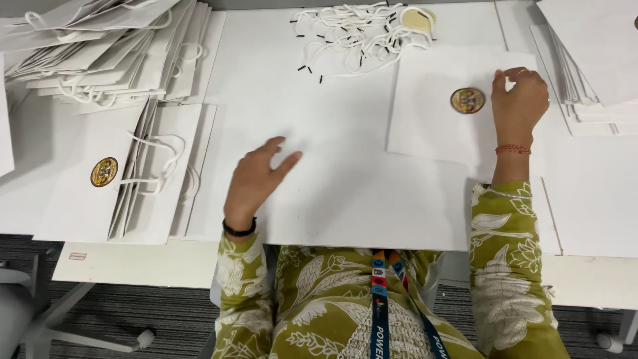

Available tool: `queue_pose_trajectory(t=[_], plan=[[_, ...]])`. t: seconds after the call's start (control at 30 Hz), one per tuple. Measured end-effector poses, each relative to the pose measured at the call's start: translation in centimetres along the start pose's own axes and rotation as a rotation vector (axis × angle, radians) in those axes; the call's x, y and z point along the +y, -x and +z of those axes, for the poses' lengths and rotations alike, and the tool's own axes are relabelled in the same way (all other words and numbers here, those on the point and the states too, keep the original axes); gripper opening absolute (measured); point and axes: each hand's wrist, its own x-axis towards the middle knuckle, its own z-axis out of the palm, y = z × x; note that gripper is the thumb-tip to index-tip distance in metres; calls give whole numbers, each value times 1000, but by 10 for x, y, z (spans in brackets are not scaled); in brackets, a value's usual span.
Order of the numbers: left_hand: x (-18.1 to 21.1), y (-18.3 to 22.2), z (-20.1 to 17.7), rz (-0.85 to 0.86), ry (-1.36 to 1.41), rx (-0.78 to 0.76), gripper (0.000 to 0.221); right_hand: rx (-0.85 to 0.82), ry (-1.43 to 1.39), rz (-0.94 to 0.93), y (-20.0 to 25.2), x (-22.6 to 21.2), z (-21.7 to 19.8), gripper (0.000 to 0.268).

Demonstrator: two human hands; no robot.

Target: The recorder is inserting string handles into pre-punched holes in white paper bags.

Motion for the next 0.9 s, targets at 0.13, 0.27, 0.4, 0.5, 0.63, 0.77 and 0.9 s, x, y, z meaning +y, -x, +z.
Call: queue_pose_trajectory(t=[0.13, 0.27, 0.4, 0.5, 0.63, 0.77, 0.9], plan=[[-10, -80, 45, 161, -266, -225, 85, -164, 10, 7, -1, 3, 31, 67], [-29, -185, 88, 395, -282, -136, 79, -320, -25, -76, -1, 17, 85, 97], [-41, -245, 125, 382, -343, 27, 63, -383, -115, -146, 5, -13, 75, 99], [-58, -263, 147, 350, -374, 164, 43, -504, -114, -209, 13, -26, 70, 98], [-71, -300, 150, 351, -312, 334, 19, -606, -79, -268, 28, -71, 40, 91], [-58, -303, 141, 381, 4, 390, 12, -656, -163, -224, 56, -120, 20, 89], [-13, -277, 125, 425, 76, 395, 12, -784, -402, -102, 79, -149, 24, 100]])
